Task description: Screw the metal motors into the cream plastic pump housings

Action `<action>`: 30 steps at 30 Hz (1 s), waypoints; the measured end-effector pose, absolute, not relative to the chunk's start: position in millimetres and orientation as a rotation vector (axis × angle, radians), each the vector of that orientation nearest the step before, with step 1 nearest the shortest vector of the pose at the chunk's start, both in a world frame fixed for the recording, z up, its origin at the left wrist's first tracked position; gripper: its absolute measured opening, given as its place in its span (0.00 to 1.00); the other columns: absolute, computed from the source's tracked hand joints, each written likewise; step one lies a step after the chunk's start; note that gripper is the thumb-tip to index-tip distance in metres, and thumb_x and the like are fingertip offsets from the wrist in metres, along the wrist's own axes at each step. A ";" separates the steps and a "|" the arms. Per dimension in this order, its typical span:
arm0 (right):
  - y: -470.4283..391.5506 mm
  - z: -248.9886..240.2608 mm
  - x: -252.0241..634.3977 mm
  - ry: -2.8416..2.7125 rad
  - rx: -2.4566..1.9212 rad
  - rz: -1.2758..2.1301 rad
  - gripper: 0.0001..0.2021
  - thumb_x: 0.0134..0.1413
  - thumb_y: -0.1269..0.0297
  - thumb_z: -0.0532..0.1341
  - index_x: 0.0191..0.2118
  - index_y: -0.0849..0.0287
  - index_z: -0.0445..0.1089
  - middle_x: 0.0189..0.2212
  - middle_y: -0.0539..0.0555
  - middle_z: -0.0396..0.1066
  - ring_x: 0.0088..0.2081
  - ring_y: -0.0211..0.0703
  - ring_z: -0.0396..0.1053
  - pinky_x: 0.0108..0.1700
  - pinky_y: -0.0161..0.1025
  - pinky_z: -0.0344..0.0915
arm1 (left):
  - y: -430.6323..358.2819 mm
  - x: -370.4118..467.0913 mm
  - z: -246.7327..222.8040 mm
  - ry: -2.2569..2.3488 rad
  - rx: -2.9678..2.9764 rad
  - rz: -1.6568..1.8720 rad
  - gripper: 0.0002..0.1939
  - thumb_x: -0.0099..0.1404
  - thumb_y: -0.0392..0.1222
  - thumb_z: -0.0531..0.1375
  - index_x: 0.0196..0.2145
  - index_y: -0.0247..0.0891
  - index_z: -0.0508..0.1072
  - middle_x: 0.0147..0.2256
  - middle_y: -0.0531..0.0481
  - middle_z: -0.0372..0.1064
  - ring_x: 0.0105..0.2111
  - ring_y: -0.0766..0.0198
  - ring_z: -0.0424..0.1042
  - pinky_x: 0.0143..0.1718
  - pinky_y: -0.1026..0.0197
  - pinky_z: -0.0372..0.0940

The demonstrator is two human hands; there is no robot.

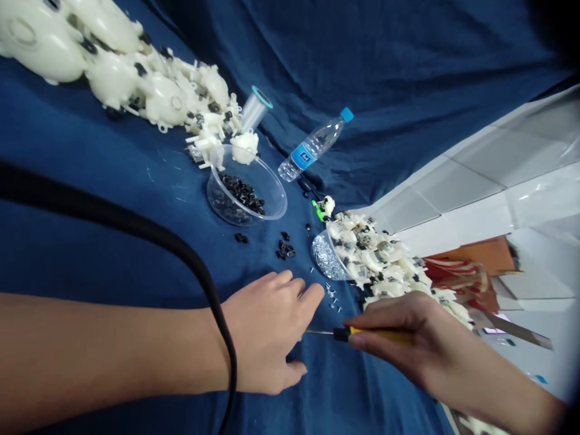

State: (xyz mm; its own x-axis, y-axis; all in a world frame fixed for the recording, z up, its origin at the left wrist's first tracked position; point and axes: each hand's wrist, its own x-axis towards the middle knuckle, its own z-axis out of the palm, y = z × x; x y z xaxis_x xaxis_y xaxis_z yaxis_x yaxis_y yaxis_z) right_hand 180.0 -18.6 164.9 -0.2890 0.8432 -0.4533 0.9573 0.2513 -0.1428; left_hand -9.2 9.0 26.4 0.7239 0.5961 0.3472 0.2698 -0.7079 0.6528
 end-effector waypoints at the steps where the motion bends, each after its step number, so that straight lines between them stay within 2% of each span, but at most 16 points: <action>1: -17.4 163.1 181.6 2.130 1.779 -0.655 0.17 0.66 0.58 0.59 0.27 0.57 0.78 0.20 0.51 0.71 0.23 0.41 0.68 0.22 0.35 0.61 | 8.9 -8.9 26.7 0.654 2.339 0.736 0.20 0.56 0.44 0.68 0.42 0.35 0.67 0.39 0.47 0.68 0.42 0.49 0.69 0.47 0.47 0.67; 2: -17.0 162.0 183.2 2.063 1.871 -0.677 0.16 0.64 0.55 0.60 0.28 0.56 0.78 0.21 0.51 0.72 0.24 0.41 0.69 0.23 0.35 0.62 | 8.6 -8.6 27.1 0.655 2.332 0.729 0.20 0.56 0.44 0.68 0.42 0.35 0.67 0.39 0.47 0.68 0.42 0.49 0.69 0.47 0.46 0.67; 4: -18.7 162.4 185.0 2.029 1.965 -0.657 0.08 0.58 0.56 0.66 0.37 0.53 0.77 0.28 0.50 0.76 0.27 0.41 0.71 0.25 0.34 0.65 | 7.8 -8.1 28.4 0.660 2.327 0.718 0.21 0.57 0.44 0.68 0.44 0.35 0.67 0.41 0.46 0.68 0.43 0.49 0.69 0.49 0.45 0.66; 6: -22.2 166.5 183.8 2.108 1.937 -0.593 0.13 0.52 0.64 0.69 0.45 0.50 0.74 0.33 0.49 0.77 0.29 0.40 0.72 0.26 0.33 0.66 | 7.1 -8.3 29.5 0.672 2.329 0.711 0.22 0.57 0.44 0.68 0.45 0.34 0.67 0.41 0.45 0.68 0.44 0.48 0.69 0.49 0.44 0.67; 8: -25.4 172.8 180.8 2.242 1.731 -0.534 0.10 0.56 0.70 0.66 0.43 0.50 0.74 0.33 0.48 0.76 0.29 0.39 0.73 0.28 0.33 0.66 | 6.8 -8.9 29.8 0.681 2.328 0.704 0.21 0.57 0.44 0.68 0.45 0.34 0.68 0.40 0.45 0.68 0.43 0.48 0.69 0.47 0.45 0.68; 10: -27.1 178.7 178.9 2.459 1.425 -0.386 0.09 0.63 0.72 0.60 0.42 0.52 0.76 0.34 0.51 0.76 0.32 0.40 0.73 0.31 0.35 0.66 | 6.7 -9.6 28.8 0.678 2.327 0.705 0.21 0.57 0.44 0.67 0.45 0.34 0.68 0.41 0.45 0.69 0.43 0.48 0.69 0.47 0.45 0.68; 12: -27.9 182.5 179.7 2.631 1.101 -0.194 0.13 0.69 0.71 0.55 0.48 0.54 0.76 0.37 0.55 0.78 0.33 0.42 0.73 0.32 0.38 0.66 | 6.7 -9.9 27.1 0.667 2.330 0.715 0.22 0.57 0.45 0.67 0.46 0.34 0.67 0.42 0.44 0.69 0.44 0.48 0.69 0.49 0.44 0.68; 15: -28.4 182.6 183.6 2.738 0.856 -0.037 0.16 0.71 0.71 0.51 0.54 0.59 0.74 0.39 0.60 0.79 0.32 0.46 0.74 0.33 0.42 0.67 | 6.6 -9.0 24.9 0.673 2.335 0.730 0.22 0.57 0.45 0.68 0.46 0.34 0.67 0.42 0.44 0.69 0.44 0.47 0.70 0.49 0.43 0.67; 17: -27.3 179.6 184.1 2.718 0.948 -0.123 0.15 0.71 0.70 0.52 0.50 0.58 0.76 0.37 0.59 0.79 0.32 0.45 0.74 0.33 0.41 0.67 | 6.6 -7.8 24.3 0.676 2.335 0.735 0.22 0.57 0.44 0.68 0.46 0.34 0.67 0.41 0.44 0.69 0.43 0.47 0.70 0.49 0.43 0.68; 19: -23.3 175.6 181.4 2.587 1.224 -0.296 0.13 0.70 0.67 0.55 0.42 0.56 0.79 0.32 0.57 0.78 0.31 0.45 0.74 0.32 0.39 0.66 | 6.7 -6.9 24.5 0.670 2.334 0.737 0.22 0.57 0.44 0.68 0.46 0.34 0.67 0.41 0.45 0.69 0.43 0.48 0.70 0.50 0.44 0.67; 22: -11.2 170.6 175.1 2.148 1.701 -0.608 0.17 0.67 0.58 0.58 0.29 0.57 0.78 0.22 0.53 0.75 0.25 0.43 0.72 0.26 0.37 0.63 | 6.8 -6.5 25.7 0.685 2.334 0.733 0.22 0.57 0.43 0.68 0.46 0.35 0.67 0.41 0.45 0.69 0.44 0.48 0.70 0.50 0.44 0.67; 23: -6.6 169.8 173.9 2.007 1.805 -0.705 0.17 0.65 0.55 0.59 0.28 0.57 0.77 0.21 0.53 0.74 0.25 0.43 0.71 0.25 0.36 0.62 | 6.8 -6.6 26.2 0.700 2.334 0.730 0.22 0.56 0.43 0.68 0.46 0.34 0.67 0.41 0.45 0.69 0.44 0.47 0.70 0.49 0.44 0.67; 25: -0.2 170.3 174.2 1.869 1.912 -0.789 0.12 0.58 0.53 0.65 0.35 0.56 0.78 0.26 0.52 0.76 0.26 0.42 0.71 0.25 0.35 0.63 | 6.8 -7.0 27.1 0.721 2.336 0.722 0.24 0.56 0.43 0.68 0.47 0.34 0.67 0.42 0.44 0.70 0.44 0.47 0.70 0.47 0.45 0.67; 27: 0.2 173.3 177.2 1.926 1.923 -0.738 0.15 0.49 0.58 0.71 0.43 0.53 0.76 0.32 0.51 0.77 0.28 0.41 0.72 0.27 0.34 0.65 | 7.1 -7.5 27.6 0.721 2.344 0.719 0.25 0.56 0.44 0.68 0.47 0.34 0.66 0.41 0.44 0.70 0.43 0.47 0.70 0.47 0.45 0.68; 28: -2.1 175.4 179.0 1.999 1.885 -0.680 0.16 0.48 0.62 0.72 0.44 0.52 0.75 0.34 0.50 0.76 0.29 0.41 0.73 0.27 0.34 0.66 | 7.3 -7.8 27.6 0.718 2.348 0.718 0.24 0.56 0.44 0.68 0.47 0.34 0.66 0.41 0.44 0.70 0.43 0.47 0.70 0.47 0.45 0.68; 30: -10.2 179.8 181.4 2.185 1.691 -0.572 0.07 0.55 0.67 0.67 0.41 0.53 0.75 0.34 0.51 0.76 0.31 0.41 0.73 0.30 0.35 0.66 | 7.8 -8.3 27.2 0.712 2.352 0.721 0.24 0.56 0.45 0.68 0.47 0.34 0.67 0.42 0.44 0.70 0.44 0.47 0.70 0.47 0.45 0.68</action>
State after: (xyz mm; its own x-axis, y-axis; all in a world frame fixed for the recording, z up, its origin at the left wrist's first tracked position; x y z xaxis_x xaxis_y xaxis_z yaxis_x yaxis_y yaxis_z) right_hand 181.4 -10.2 179.8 -0.2490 0.8409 -0.4806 0.9685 0.2197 -0.1173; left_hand -8.3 7.8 27.2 0.7125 0.6234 0.3221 0.3146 -0.6941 0.6475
